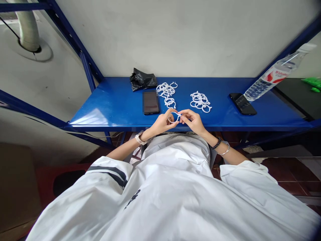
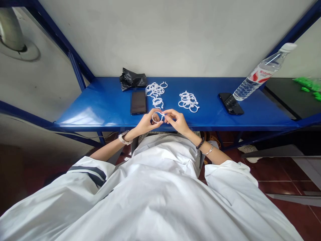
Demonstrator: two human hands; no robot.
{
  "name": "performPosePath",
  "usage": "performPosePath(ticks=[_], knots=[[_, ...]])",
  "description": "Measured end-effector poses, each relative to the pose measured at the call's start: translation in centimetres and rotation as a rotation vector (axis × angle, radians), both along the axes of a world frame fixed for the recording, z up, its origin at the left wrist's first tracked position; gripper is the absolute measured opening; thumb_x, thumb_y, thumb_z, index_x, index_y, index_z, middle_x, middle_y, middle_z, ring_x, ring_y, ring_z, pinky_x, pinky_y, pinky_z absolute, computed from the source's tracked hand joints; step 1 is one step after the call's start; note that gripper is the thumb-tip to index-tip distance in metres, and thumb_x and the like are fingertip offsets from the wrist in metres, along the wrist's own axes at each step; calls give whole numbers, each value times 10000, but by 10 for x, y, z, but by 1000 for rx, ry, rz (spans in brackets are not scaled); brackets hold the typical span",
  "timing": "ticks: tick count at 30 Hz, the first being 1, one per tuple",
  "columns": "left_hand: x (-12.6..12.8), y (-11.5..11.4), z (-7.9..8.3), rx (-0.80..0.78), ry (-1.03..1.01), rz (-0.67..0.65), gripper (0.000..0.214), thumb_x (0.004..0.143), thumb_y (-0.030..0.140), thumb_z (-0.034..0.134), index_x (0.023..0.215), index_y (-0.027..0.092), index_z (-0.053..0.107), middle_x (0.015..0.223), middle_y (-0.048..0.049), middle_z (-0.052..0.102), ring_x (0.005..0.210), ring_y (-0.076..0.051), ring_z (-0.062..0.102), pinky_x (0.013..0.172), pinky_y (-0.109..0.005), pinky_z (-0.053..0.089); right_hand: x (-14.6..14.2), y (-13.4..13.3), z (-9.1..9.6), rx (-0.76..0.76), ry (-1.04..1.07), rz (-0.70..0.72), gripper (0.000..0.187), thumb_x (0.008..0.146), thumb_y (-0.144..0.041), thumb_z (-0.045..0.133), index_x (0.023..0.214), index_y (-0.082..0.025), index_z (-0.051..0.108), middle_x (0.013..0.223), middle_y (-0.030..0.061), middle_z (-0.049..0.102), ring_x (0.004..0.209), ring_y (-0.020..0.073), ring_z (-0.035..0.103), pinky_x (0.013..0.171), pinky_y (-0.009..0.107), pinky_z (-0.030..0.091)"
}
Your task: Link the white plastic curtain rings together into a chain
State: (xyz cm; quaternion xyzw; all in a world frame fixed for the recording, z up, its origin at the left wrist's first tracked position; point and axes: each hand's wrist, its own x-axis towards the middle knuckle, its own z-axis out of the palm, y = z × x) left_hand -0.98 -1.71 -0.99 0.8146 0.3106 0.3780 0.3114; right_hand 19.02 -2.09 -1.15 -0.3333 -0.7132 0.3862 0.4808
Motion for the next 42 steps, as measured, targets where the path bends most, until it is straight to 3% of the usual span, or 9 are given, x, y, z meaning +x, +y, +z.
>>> performPosePath(ticks=[7, 20, 26, 32, 42], knots=[[0, 2, -1, 25, 31, 1, 345, 872, 357, 604, 1135, 159, 502, 660, 57, 534, 555, -69, 486, 551, -169, 399, -1, 0, 0, 2, -14, 2, 294, 910, -473, 614, 1005, -199, 665, 715, -8, 651, 607, 112, 604, 627, 259, 536], [2, 0, 5, 147, 159, -9, 247, 853, 402, 610, 859, 159, 568, 636, 34, 519, 567, -87, 465, 571, -201, 365, -2, -2, -1, -4, -78, 0, 288, 900, -488, 619, 901, -201, 644, 693, 0, 662, 605, 133, 611, 633, 289, 538], [2, 0, 5, 128, 153, -9, 275, 858, 418, 611, 927, 154, 583, 644, 38, 517, 564, -87, 471, 581, -200, 377, -2, -3, 1, 2, -52, 23, 248, 911, -451, 621, 896, -204, 623, 684, -7, 656, 601, 125, 608, 624, 270, 524], [1, 1, 3, 116, 140, -12, 372, 846, 437, 631, 1078, 151, 571, 672, 38, 534, 560, -88, 473, 554, -196, 351, -2, -1, 1, -34, -15, -8, 339, 905, -548, 587, 911, -209, 597, 685, -12, 635, 576, 121, 586, 603, 267, 507], [1, 1, 0, 105, 133, 9, 398, 842, 444, 636, 1111, 163, 551, 672, 44, 526, 546, -83, 457, 546, -191, 338, -1, -1, 1, -46, -21, -21, 352, 901, -563, 583, 935, -213, 595, 685, -11, 632, 576, 127, 583, 605, 275, 502]])
